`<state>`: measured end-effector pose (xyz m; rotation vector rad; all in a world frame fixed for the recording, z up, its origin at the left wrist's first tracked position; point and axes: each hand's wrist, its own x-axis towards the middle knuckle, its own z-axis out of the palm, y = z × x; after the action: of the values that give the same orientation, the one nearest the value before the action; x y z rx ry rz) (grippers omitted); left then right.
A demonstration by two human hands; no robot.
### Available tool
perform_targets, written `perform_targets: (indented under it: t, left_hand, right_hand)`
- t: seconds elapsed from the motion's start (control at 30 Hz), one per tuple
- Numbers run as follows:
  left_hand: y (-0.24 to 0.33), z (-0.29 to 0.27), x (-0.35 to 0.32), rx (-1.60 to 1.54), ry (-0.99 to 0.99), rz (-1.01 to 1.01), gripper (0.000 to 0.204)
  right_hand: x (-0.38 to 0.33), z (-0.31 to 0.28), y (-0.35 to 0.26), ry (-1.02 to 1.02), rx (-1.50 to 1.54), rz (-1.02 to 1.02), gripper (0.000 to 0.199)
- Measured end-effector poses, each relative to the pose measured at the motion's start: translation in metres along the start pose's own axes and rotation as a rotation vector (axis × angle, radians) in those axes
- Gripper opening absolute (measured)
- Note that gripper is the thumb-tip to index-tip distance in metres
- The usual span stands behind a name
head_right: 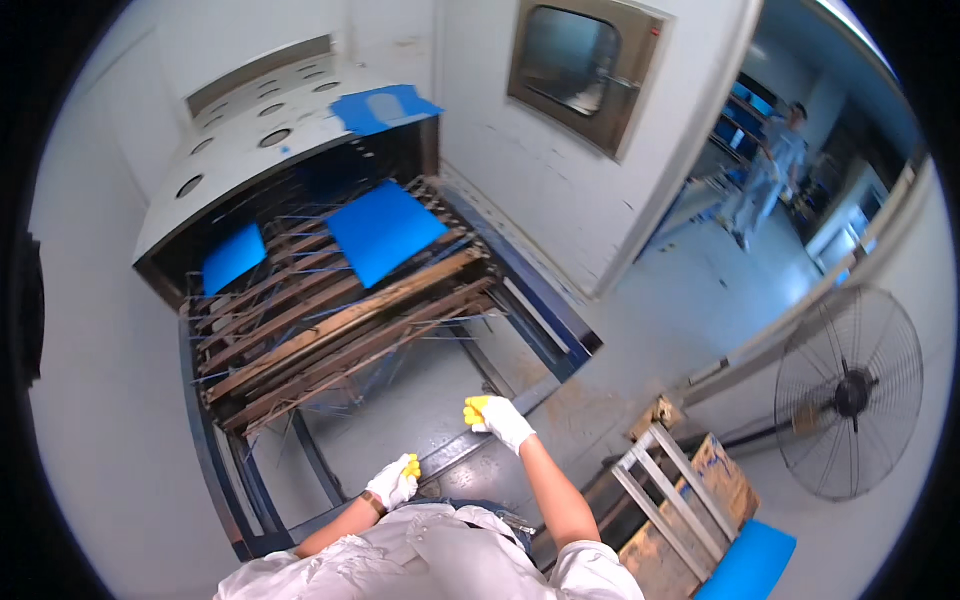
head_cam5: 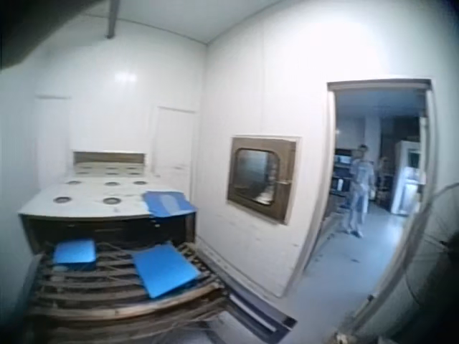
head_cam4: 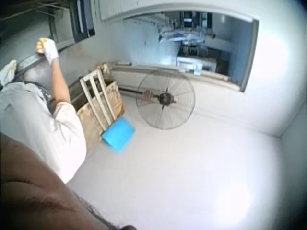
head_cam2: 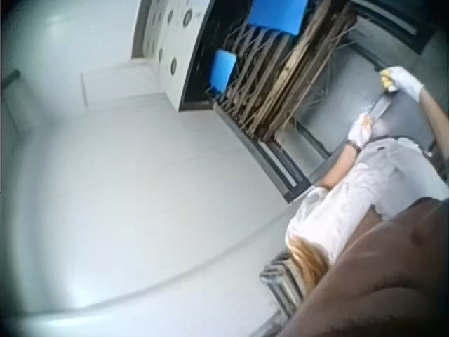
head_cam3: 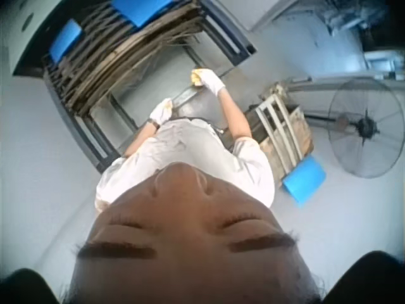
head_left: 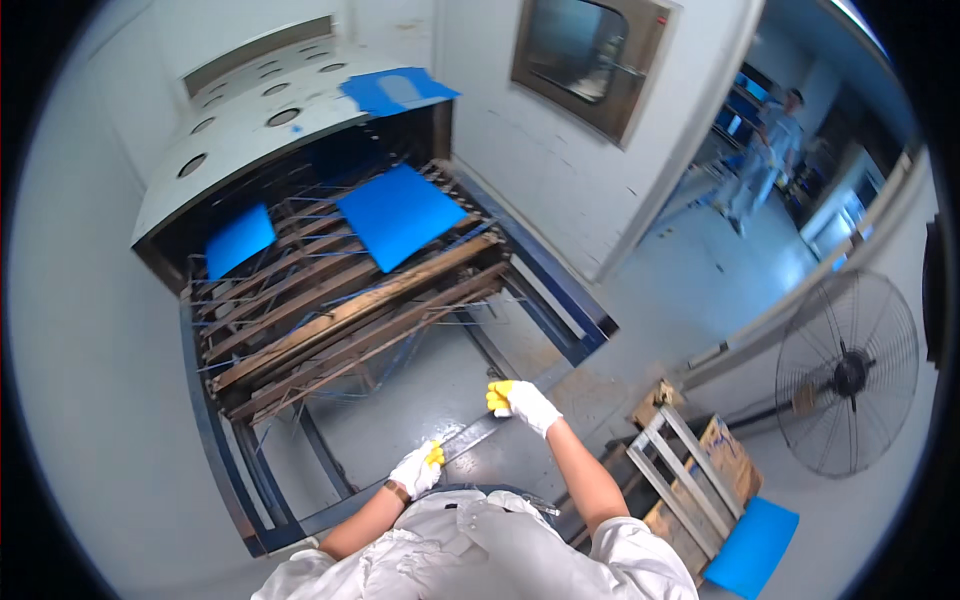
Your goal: The person repeatedly picks up blue rectangular plates from a stack and places them onto a metal rack. They handle the plates one at a time, transferring them from a wooden pallet to the rack while another person assists nearby.
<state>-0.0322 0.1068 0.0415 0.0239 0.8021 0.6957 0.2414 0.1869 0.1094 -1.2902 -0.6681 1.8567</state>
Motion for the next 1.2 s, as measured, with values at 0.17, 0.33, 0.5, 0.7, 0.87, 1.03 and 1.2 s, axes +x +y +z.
perform_targets:
  t: [0.17,0.33,0.5,0.7,0.87,1.03,1.2]
  left_hand:
    - [0.033,-0.057,-0.02,-0.322,0.272,0.107,0.023]
    - [0.06,-0.102,-0.025,-0.401,0.344,0.142,0.023]
    - [0.09,-0.119,-0.023,-0.476,0.296,0.082,0.021]
    - [0.113,-0.06,-0.044,-0.259,0.0,0.049,0.016]
    - [0.103,-0.001,-0.044,-0.08,-0.106,0.023,0.02]
    - [0.109,0.096,-0.018,0.488,-0.307,0.43,0.028]
    - [0.108,0.178,0.02,1.525,-0.389,0.989,0.034]
  right_hand:
    - [0.084,0.078,-0.082,-0.033,0.143,-0.23,0.023]
    - [0.189,0.117,-0.128,0.111,0.345,-0.297,0.025]
    - [0.227,0.162,-0.17,-0.055,0.627,-0.184,0.032]
    - [0.139,0.168,-0.245,-0.053,-0.581,-0.436,0.022]
    - [0.04,0.123,-0.227,0.28,-0.942,-0.64,0.026]
    - [-0.071,0.053,-0.178,0.401,-1.26,-1.183,0.035]
    - [-0.181,-0.004,-0.113,0.612,-1.583,-1.089,0.03]
